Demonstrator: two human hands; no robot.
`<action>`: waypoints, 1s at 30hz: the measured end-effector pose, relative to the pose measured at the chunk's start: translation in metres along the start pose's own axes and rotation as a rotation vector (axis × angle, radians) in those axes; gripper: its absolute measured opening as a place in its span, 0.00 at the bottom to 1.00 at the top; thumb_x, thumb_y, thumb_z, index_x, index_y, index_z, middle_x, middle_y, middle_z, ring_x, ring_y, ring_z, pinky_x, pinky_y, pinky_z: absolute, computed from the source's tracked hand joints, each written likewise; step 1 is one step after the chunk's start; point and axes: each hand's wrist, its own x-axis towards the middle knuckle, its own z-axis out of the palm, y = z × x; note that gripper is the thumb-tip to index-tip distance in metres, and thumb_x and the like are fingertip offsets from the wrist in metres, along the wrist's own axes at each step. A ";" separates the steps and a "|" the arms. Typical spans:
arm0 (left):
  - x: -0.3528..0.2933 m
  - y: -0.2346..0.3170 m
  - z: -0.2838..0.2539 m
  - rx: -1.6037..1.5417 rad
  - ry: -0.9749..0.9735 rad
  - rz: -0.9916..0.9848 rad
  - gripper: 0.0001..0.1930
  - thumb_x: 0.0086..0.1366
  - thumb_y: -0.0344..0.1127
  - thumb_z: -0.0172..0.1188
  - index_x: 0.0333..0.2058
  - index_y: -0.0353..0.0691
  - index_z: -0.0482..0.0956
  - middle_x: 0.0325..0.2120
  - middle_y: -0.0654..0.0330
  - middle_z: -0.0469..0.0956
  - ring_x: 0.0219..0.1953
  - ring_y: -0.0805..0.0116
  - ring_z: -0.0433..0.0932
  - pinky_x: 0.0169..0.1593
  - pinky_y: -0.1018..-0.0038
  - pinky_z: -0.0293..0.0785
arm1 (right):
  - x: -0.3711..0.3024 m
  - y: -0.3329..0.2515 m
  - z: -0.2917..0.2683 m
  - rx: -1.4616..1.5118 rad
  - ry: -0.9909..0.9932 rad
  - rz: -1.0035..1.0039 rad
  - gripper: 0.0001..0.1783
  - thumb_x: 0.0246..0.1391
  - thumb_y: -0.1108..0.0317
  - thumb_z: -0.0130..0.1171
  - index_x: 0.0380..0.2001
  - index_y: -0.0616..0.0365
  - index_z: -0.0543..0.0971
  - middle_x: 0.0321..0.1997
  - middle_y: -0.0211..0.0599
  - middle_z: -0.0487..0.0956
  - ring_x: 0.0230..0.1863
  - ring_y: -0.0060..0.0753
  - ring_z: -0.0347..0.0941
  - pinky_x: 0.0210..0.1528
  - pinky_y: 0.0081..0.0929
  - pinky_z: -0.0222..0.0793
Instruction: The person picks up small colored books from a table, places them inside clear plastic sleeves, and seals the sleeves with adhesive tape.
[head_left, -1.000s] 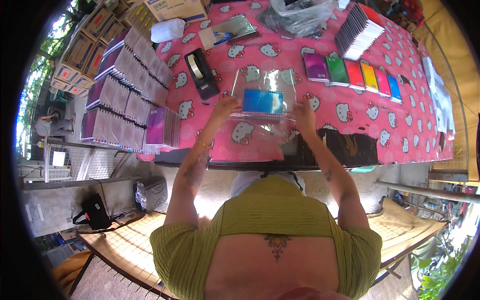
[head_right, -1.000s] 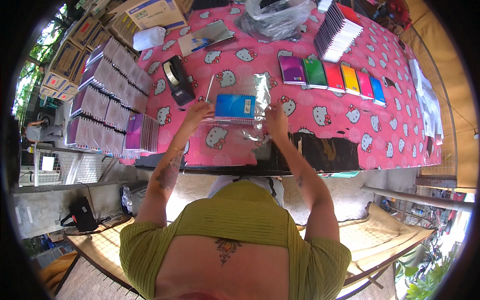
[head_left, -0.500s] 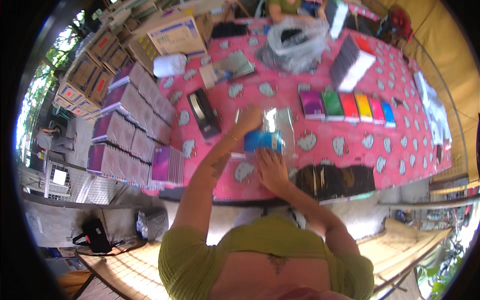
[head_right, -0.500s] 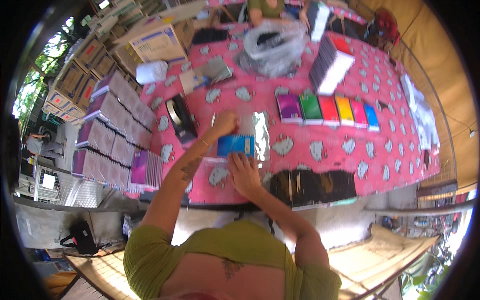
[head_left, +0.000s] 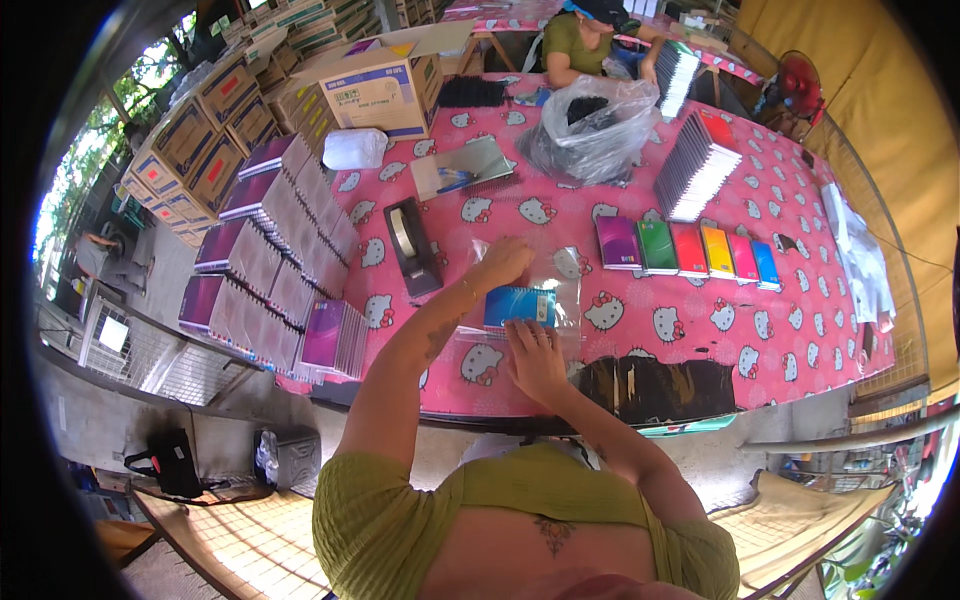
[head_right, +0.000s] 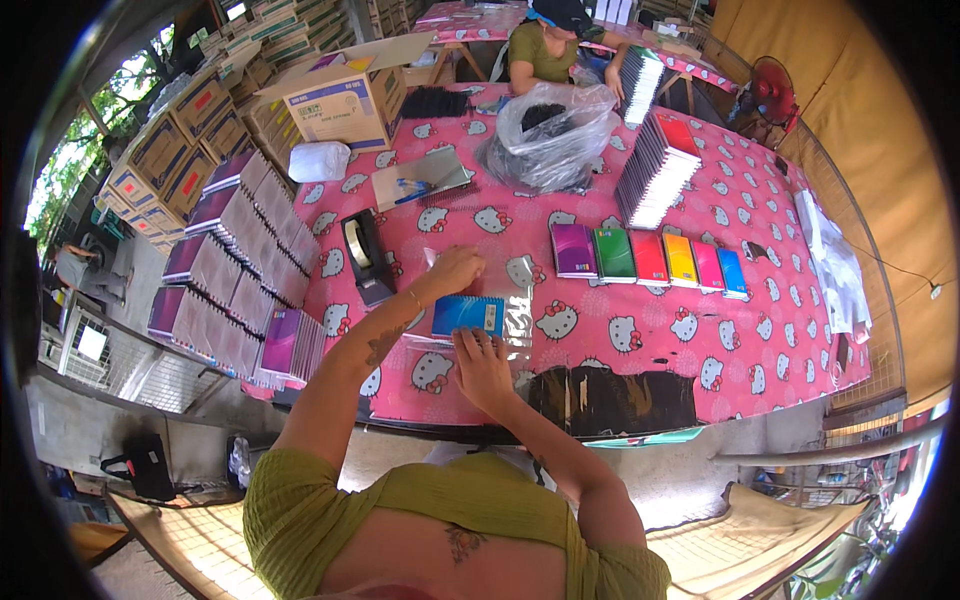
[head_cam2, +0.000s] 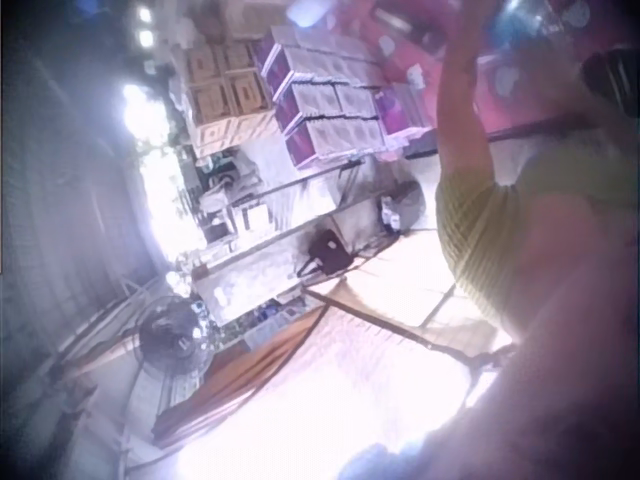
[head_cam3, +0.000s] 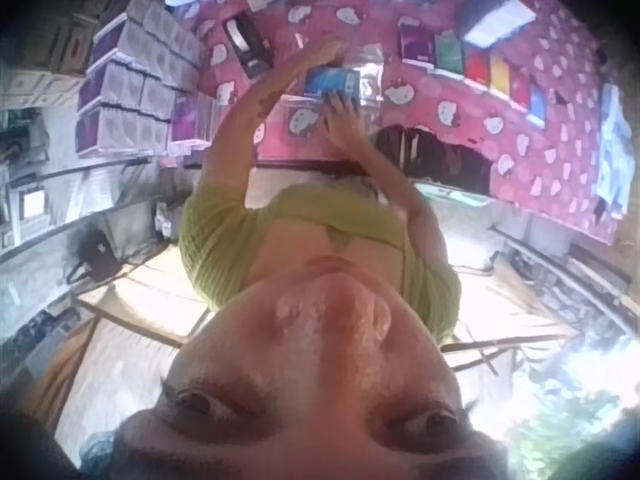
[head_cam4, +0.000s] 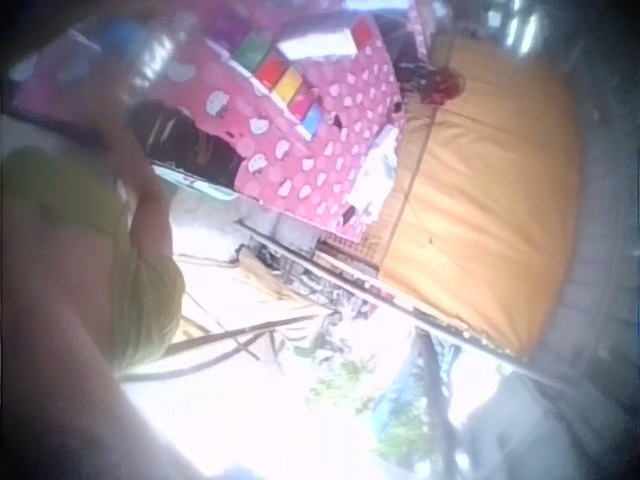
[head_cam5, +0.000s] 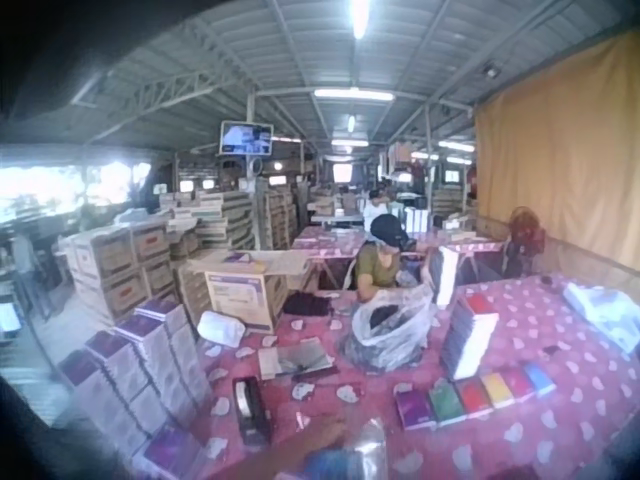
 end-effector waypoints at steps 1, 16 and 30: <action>0.001 0.004 -0.003 0.018 -0.012 0.001 0.07 0.57 0.32 0.58 0.35 0.41 0.75 0.39 0.51 0.80 0.45 0.51 0.78 0.49 0.56 0.70 | -0.001 0.001 0.000 -0.001 0.001 0.003 0.33 0.49 0.63 0.59 0.60 0.59 0.69 0.61 0.39 0.68 0.62 0.43 0.63 0.62 0.50 0.58; -0.086 0.109 -0.046 -0.195 0.084 -0.240 0.09 0.63 0.32 0.57 0.40 0.37 0.82 0.38 0.53 0.83 0.43 0.52 0.81 0.46 0.60 0.78 | -0.002 0.007 0.024 0.047 -0.016 0.063 0.32 0.50 0.64 0.60 0.60 0.58 0.69 0.63 0.43 0.68 0.68 0.48 0.60 0.67 0.59 0.52; -0.102 0.115 -0.032 -0.178 0.130 -0.180 0.19 0.58 0.22 0.56 0.50 0.30 0.76 0.50 0.46 0.77 0.57 0.50 0.73 0.61 0.60 0.70 | 0.023 0.071 -0.006 0.351 0.233 0.310 0.35 0.47 0.73 0.63 0.61 0.56 0.68 0.65 0.40 0.64 0.68 0.47 0.57 0.65 0.56 0.52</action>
